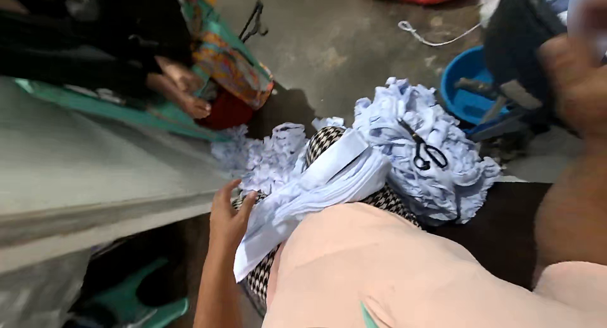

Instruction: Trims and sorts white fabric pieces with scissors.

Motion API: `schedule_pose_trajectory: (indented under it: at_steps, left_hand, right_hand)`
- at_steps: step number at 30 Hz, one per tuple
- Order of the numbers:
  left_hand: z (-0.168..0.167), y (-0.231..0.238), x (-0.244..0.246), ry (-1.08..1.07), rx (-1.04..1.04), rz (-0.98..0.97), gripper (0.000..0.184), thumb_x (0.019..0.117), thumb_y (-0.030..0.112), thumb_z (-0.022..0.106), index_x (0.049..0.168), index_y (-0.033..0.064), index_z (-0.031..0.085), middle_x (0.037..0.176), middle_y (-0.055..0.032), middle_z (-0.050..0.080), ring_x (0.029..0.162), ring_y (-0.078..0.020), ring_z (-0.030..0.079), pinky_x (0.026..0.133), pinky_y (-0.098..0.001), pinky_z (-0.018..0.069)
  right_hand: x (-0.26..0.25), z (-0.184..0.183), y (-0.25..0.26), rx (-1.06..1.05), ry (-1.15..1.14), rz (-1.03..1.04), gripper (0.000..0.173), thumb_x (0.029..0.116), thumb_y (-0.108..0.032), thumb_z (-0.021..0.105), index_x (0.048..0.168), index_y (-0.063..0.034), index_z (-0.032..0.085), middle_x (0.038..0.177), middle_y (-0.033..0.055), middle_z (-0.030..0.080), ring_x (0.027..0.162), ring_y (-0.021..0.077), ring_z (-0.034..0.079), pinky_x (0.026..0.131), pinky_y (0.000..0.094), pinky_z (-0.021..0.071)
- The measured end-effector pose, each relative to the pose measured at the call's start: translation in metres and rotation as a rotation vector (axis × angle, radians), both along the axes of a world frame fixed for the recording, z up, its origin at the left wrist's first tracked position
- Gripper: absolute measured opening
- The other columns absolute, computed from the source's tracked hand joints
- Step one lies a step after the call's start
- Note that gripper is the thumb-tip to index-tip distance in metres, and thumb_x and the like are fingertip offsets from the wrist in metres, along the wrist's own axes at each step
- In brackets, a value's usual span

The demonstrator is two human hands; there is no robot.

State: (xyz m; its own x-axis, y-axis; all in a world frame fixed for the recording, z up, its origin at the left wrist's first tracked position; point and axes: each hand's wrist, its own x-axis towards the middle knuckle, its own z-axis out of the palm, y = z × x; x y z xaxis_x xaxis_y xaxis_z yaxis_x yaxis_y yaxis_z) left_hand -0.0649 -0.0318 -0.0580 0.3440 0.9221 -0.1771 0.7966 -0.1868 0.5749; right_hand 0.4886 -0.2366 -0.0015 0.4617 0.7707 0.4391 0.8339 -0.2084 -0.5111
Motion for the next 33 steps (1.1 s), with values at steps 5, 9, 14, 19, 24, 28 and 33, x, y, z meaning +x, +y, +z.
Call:
schedule_pose_trajectory:
  at_steps: [5,9,14,19,24,28,33]
  left_hand:
    - [-0.02,-0.038,-0.074,0.129,0.088,0.181,0.069,0.097,0.05,0.059,0.142,-0.0016,0.054,0.147,-0.0305,0.047,0.14,-0.0468,0.041,0.115,-0.0627,0.033]
    - [-0.021,-0.054,-0.101,0.072,0.138,0.294,0.071,0.0974,0.05,0.056,0.143,-0.0042,0.051,0.151,-0.0322,0.042,0.142,-0.0475,0.037,0.115,-0.0619,0.0308]
    - [-0.023,-0.028,-0.054,-0.105,0.098,0.06,0.065,0.094,0.047,0.064,0.141,0.0025,0.055,0.155,-0.023,0.041,0.144,-0.038,0.038,0.114,-0.0586,0.0367]
    - [-0.024,-0.007,0.074,-0.191,-0.01,-0.366,0.06,0.0931,0.036,0.074,0.141,0.0051,0.056,0.148,-0.0174,0.051,0.139,-0.0327,0.047,0.113,-0.0543,0.0409]
    - [-0.053,0.008,0.142,-0.164,-0.152,-0.416,0.069,0.0847,0.05,0.079,0.131,0.0024,0.06,0.126,-0.0177,0.063,0.112,-0.0302,0.065,0.098,-0.0542,0.0539]
    - [-0.052,0.01,0.13,0.009,-0.328,-0.473,0.068,0.0927,0.056,0.067,0.133,0.0022,0.059,0.12,-0.0218,0.068,0.114,-0.0365,0.065,0.1,-0.0615,0.0494]
    - [-0.055,-0.001,0.103,-0.096,-0.291,-0.523,0.053,0.1011,0.043,0.061,0.125,-0.0043,0.063,0.112,-0.025,0.069,0.109,-0.0373,0.066,0.099,-0.0587,0.0492]
  right_hand:
    - [-0.1,-0.078,0.073,-0.35,0.462,0.354,0.046,0.1021,-0.029,0.057,0.137,0.0009,0.057,0.131,0.0251,0.06,0.118,0.0373,0.061,0.099,0.0546,0.0512]
    - [-0.138,-0.115,0.111,-0.708,0.682,0.336,0.065,0.1043,-0.045,0.055,0.149,0.0014,0.045,0.142,0.0285,0.054,0.131,0.0443,0.053,0.11,0.0629,0.0398]
    - [-0.161,-0.115,0.125,-0.642,0.747,0.39,0.051,0.0922,-0.029,0.075,0.127,0.0046,0.056,0.118,0.0266,0.062,0.11,0.0385,0.062,0.095,0.0615,0.0501]
    - [-0.179,-0.097,0.11,-0.374,0.639,0.43,0.05,0.0835,-0.011,0.079,0.125,0.0014,0.054,0.103,0.0202,0.067,0.094,0.0293,0.067,0.085,0.0538,0.0556]
    - [-0.173,-0.087,0.1,-0.277,0.597,0.467,0.064,0.0848,-0.014,0.077,0.143,-0.007,0.051,0.127,0.0188,0.064,0.112,0.0278,0.065,0.096,0.0531,0.0549]
    - [-0.166,-0.094,0.102,-0.251,0.565,0.453,0.064,0.0835,-0.022,0.073,0.14,-0.001,0.053,0.124,0.0228,0.064,0.111,0.0288,0.065,0.096,0.0507,0.0539]
    - [-0.167,-0.104,0.111,-0.202,0.562,0.48,0.056,0.0842,-0.022,0.07,0.133,0.0033,0.057,0.121,0.0248,0.064,0.107,0.0302,0.065,0.092,0.0527,0.0532]
